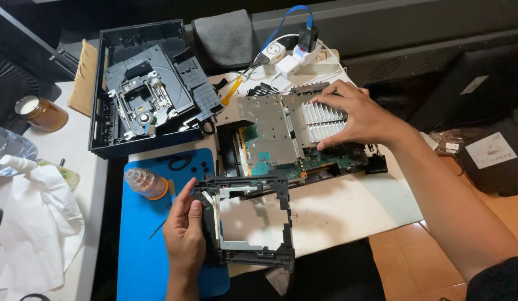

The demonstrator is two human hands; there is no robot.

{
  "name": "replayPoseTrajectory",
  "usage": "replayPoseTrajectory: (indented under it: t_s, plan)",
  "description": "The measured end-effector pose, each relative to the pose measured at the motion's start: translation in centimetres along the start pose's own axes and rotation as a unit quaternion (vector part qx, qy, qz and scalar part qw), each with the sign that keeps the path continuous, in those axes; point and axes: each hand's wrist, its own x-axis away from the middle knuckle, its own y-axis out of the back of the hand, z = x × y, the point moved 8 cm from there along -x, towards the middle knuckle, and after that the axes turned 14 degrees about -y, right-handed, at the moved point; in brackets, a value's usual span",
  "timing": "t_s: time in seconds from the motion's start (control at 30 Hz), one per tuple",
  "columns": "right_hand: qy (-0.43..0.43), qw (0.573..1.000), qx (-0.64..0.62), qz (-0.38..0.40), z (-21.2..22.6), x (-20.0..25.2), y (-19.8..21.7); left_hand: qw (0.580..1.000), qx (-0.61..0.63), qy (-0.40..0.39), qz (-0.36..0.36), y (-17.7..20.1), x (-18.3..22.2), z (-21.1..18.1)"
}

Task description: Disassembling a game console to remove internal components like the disc drive and cooling fan using a screwdriver.

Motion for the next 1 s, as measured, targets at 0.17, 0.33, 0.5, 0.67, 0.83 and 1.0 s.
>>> replayPoseTrajectory:
  t_s: [0.17,0.33,0.5,0.67,0.83,1.0]
  plan:
    - [-0.050,0.996,-0.075,0.009,-0.8,-0.1,0.5,1.000,-0.014,0.027,-0.006,-0.3,0.1,-0.5]
    - [0.001,0.991,-0.122,-0.060,-2.0,0.0,1.0,0.999,0.019,0.026,-0.020,-0.4,0.0,-1.1]
    - [0.058,0.976,-0.129,-0.165,-2.4,0.0,2.3,0.999,-0.002,-0.044,0.011,-0.9,0.0,-1.1]
    - [0.063,0.970,-0.132,-0.197,-2.0,0.7,2.6,0.997,-0.064,-0.031,0.034,-1.2,0.1,-1.3]
    - [0.148,0.955,-0.101,-0.236,2.8,0.0,3.4,0.990,-0.108,-0.074,0.053,-1.7,-0.3,-2.4]
    - [0.065,0.968,-0.089,-0.226,11.7,-2.9,3.9,0.988,-0.117,-0.073,0.062,-1.7,-0.4,-2.9]
